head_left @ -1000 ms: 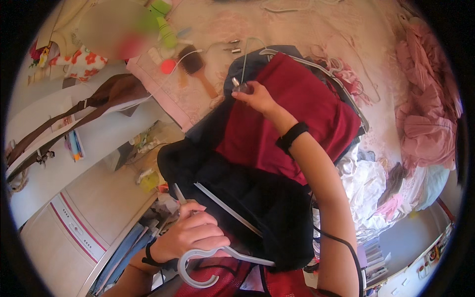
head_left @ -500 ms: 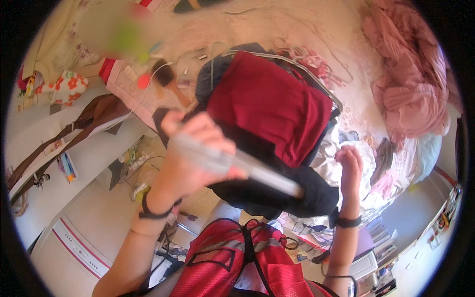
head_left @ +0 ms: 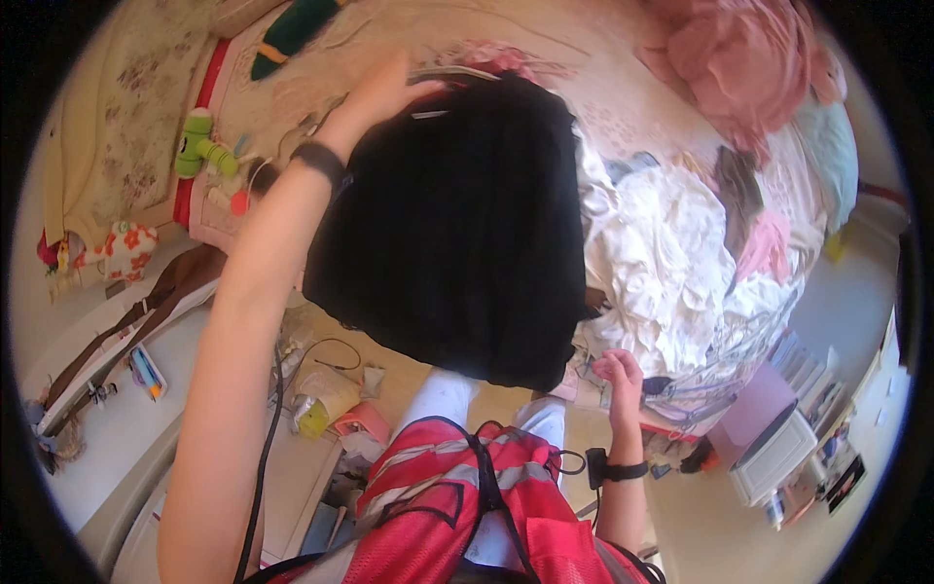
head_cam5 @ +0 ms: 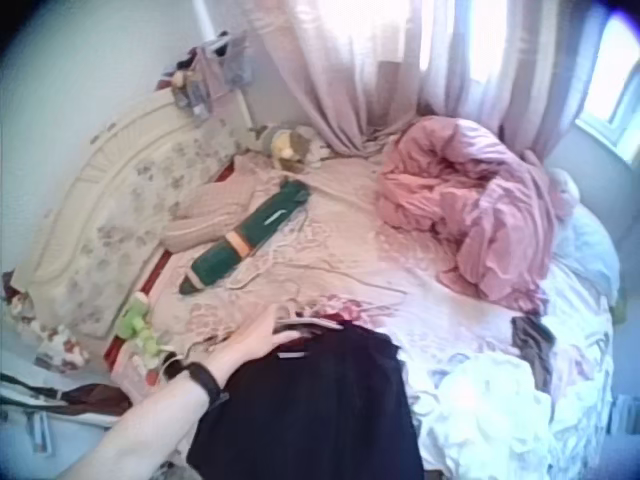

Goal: The person buttons a navy shirt, then places a red shirt, a black shirt, and a white garment onto plastic hangers and hangs them in a closet.

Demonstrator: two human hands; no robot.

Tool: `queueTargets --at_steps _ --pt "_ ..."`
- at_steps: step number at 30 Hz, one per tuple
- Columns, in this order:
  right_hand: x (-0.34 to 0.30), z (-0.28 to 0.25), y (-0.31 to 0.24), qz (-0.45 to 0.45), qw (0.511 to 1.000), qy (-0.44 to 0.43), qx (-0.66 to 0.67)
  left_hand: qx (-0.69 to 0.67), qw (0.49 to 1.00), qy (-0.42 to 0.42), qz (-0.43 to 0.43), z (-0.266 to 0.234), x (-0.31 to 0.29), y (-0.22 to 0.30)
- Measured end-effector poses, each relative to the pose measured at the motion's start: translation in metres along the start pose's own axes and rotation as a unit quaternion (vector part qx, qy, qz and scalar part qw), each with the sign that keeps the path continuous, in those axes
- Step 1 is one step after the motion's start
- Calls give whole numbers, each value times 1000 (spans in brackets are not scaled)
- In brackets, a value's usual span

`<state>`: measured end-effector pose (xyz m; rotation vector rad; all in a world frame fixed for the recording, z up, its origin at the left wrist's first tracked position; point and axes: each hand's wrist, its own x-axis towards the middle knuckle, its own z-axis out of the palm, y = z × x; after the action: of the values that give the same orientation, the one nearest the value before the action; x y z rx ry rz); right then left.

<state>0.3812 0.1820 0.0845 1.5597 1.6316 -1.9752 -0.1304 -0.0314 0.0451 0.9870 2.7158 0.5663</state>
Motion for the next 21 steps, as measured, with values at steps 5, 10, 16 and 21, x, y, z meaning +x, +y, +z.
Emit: queueTargets --at_steps 5,10,16,21 --pt "-30 -23 49 37 998 38 26 107 989 98 29 51 -97 94" --pt "-44 -55 89 -2 998 -6 57 97 994 5 54 92 -158 103" --pt "-60 -122 142 3 999 16 43 150 987 -63 -18 124 -213 124" --pt "-70 -182 156 -10 1000 15 19 46 972 -170 158 139 -273 268"
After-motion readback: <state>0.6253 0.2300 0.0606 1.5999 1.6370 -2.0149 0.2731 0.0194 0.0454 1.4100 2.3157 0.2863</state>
